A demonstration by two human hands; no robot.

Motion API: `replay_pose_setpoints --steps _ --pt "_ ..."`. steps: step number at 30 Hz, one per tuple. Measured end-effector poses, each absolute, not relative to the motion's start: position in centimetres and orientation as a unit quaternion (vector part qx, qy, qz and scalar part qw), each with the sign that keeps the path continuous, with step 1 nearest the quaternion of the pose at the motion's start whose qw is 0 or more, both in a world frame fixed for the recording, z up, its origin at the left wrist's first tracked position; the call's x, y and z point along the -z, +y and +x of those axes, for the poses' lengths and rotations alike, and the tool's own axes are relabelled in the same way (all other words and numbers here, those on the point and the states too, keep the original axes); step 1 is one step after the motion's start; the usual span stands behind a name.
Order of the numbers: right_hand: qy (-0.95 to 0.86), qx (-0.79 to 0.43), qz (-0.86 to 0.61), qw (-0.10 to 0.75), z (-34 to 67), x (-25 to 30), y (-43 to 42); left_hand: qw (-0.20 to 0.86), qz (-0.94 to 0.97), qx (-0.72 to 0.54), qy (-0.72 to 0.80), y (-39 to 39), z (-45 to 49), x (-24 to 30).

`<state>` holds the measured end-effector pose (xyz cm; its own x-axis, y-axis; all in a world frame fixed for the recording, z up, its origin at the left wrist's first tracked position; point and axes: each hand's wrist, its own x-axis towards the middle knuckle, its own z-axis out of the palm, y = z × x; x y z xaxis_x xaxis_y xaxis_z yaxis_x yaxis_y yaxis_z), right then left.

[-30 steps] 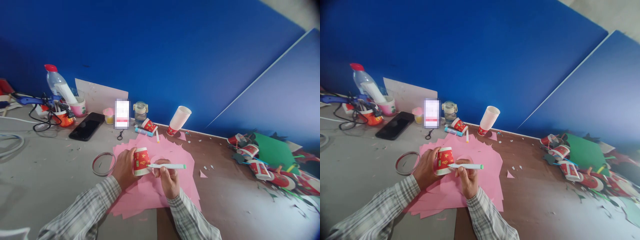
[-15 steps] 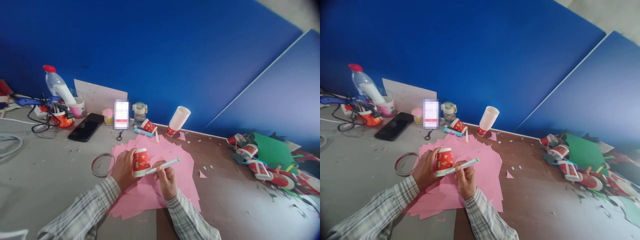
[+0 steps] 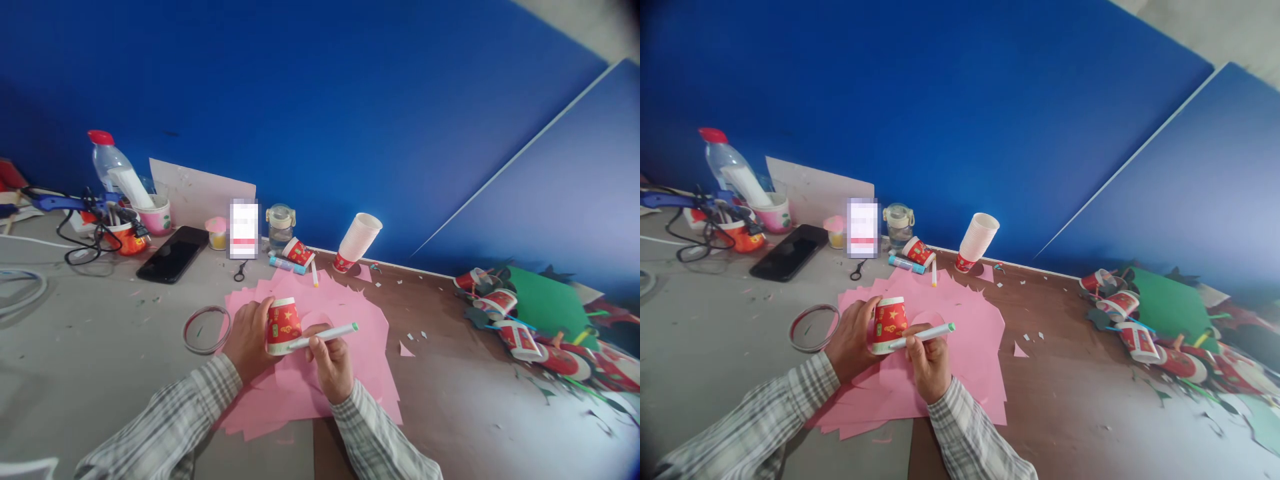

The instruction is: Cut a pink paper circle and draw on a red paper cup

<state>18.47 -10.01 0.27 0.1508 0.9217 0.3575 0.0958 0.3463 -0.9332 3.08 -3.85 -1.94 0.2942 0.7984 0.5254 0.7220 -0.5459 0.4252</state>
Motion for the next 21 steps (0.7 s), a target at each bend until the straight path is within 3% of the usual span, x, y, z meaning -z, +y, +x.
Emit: replay_pose_setpoints --steps 21 --pt "-0.547 -0.337 -0.463 0.610 18.45 0.23 -9.90 0.053 0.805 -0.352 0.474 -3.88 3.10 1.72"
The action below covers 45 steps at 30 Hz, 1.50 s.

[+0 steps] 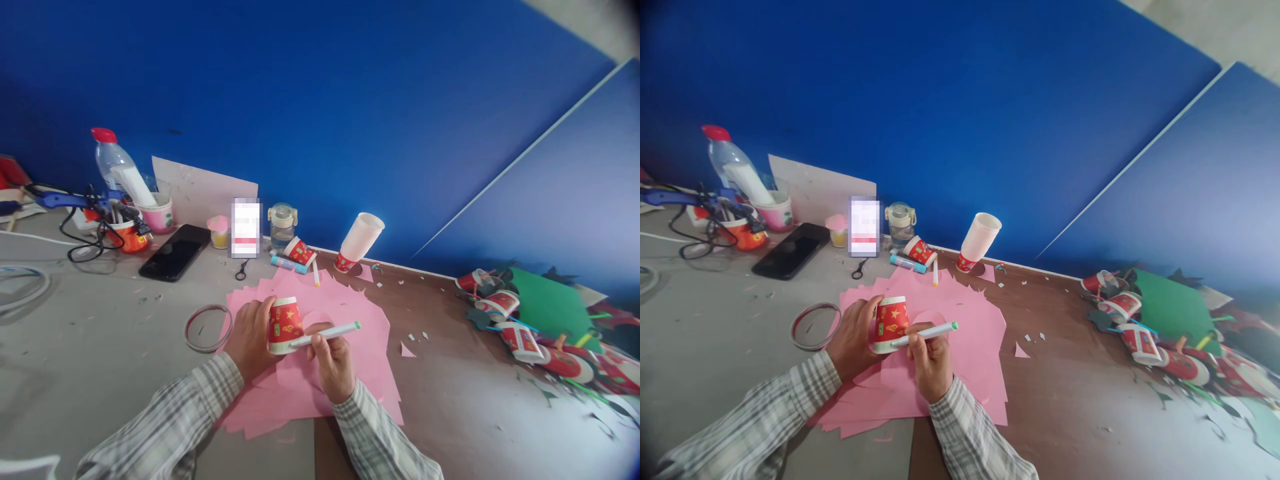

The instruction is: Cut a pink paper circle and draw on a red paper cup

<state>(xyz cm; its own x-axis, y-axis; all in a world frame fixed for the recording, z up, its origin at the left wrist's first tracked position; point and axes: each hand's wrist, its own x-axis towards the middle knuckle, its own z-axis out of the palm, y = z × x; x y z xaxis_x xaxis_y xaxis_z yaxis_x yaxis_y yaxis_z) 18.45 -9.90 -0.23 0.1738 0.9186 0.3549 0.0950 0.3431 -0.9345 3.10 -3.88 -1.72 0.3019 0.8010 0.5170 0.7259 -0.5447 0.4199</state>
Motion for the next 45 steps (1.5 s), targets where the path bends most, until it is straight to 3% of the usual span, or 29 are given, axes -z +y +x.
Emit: replay_pose_setpoints --steps 38,45 --pt "-0.583 -0.291 -0.481 0.587 18.26 -0.11 -10.22 0.048 0.804 -0.363 0.469 -3.86 3.11 1.86" --pt "-0.524 -0.331 -0.464 0.633 18.35 0.58 -9.88 0.060 0.798 -0.363 0.478 -3.75 3.10 2.20"
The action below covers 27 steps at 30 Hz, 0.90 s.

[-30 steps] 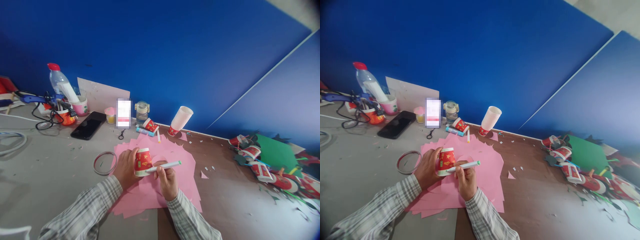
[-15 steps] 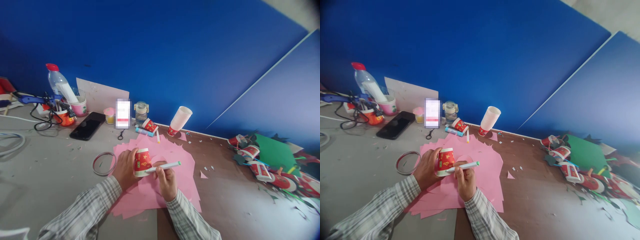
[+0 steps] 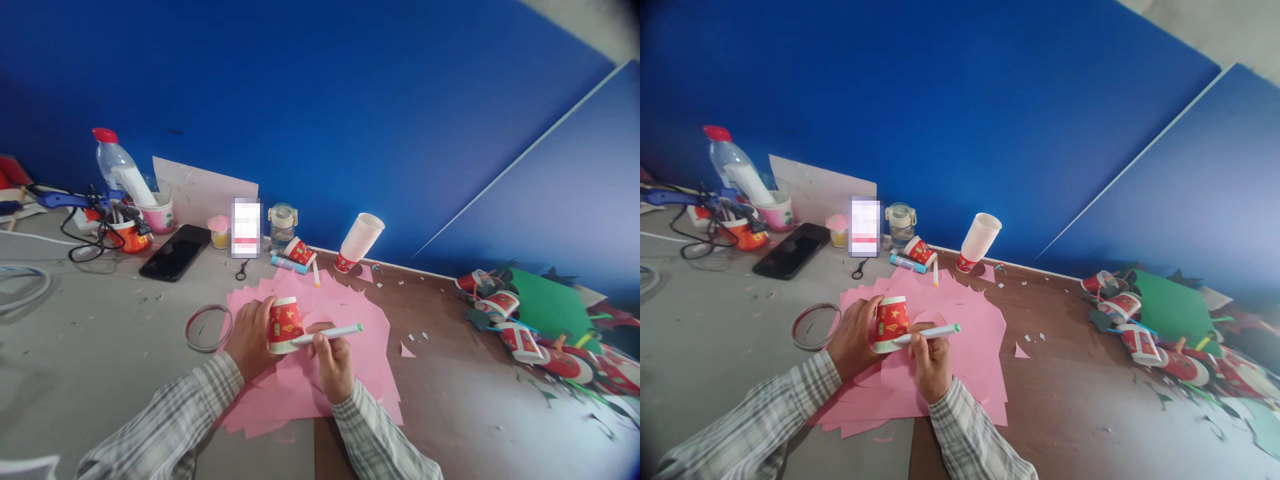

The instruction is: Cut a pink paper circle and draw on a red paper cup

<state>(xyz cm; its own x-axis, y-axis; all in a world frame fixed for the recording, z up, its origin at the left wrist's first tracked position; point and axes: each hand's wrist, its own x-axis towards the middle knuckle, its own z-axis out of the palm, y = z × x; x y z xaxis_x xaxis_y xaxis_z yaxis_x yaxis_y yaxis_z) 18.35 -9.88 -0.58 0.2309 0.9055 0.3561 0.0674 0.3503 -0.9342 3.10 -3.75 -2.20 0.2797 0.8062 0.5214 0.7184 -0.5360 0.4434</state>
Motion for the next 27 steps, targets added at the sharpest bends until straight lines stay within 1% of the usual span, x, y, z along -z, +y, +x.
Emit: replay_pose_setpoints --steps 4,13,17,22,27 --pt "-0.489 -0.372 -0.456 0.644 18.48 0.78 -9.74 0.065 0.799 -0.357 0.479 -3.74 3.04 2.04" --pt "-0.534 -0.337 -0.470 0.617 18.33 0.20 -9.92 0.072 0.794 -0.364 0.481 -3.76 3.13 1.96" --pt "-0.532 -0.329 -0.472 0.621 18.32 0.40 -9.79 0.074 0.796 -0.359 0.481 -3.81 3.14 1.82" --pt "-0.500 -0.350 -0.462 0.643 18.29 0.35 -9.69 0.072 0.799 -0.358 0.478 -3.72 3.04 1.94" --pt "-0.511 -0.356 -0.461 0.632 18.25 0.20 -9.84 0.070 0.800 -0.343 0.487 -3.70 3.03 1.92"
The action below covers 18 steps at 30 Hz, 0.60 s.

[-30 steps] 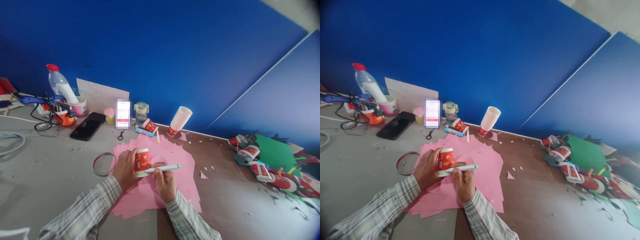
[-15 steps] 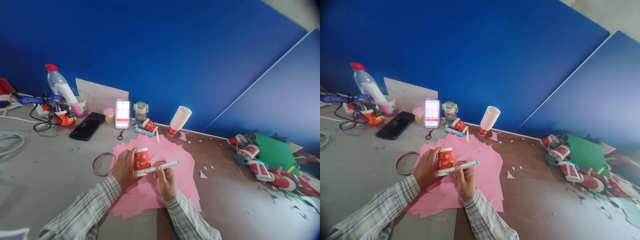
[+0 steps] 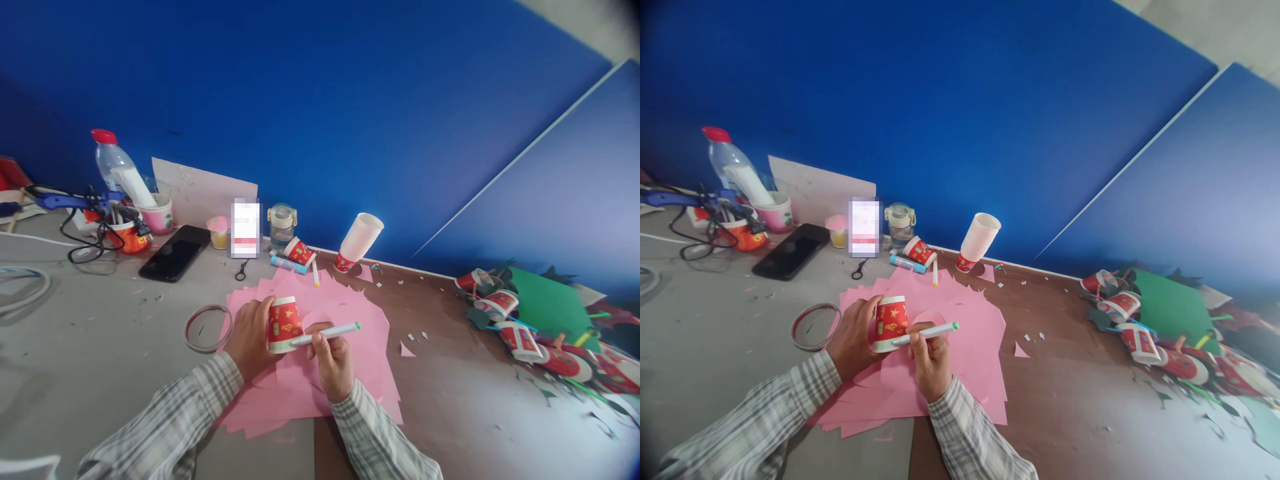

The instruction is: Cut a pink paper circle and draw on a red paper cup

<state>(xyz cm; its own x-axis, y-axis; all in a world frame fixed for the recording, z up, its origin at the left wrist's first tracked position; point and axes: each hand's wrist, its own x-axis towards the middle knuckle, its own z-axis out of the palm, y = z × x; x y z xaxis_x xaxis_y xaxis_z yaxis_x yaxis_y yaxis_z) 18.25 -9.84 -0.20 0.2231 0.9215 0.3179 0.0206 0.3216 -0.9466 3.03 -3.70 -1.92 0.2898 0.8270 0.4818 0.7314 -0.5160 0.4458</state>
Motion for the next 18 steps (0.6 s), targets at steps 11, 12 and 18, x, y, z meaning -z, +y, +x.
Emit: replay_pose_setpoints --steps 11,12,18 --pt "-0.454 -0.376 -0.437 0.679 18.4 1.4 -9.5 0.072 0.799 -0.353 0.482 -3.7 3.0 2.2" --pt "-0.445 -0.376 -0.435 0.686 18.5 1.5 -9.5 0.077 0.798 -0.354 0.482 -3.7 2.9 2.1" --pt "-0.472 -0.295 -0.496 0.667 18.5 0.3 -9.5 0.124 0.779 -0.370 0.490 -3.5 2.7 1.8"
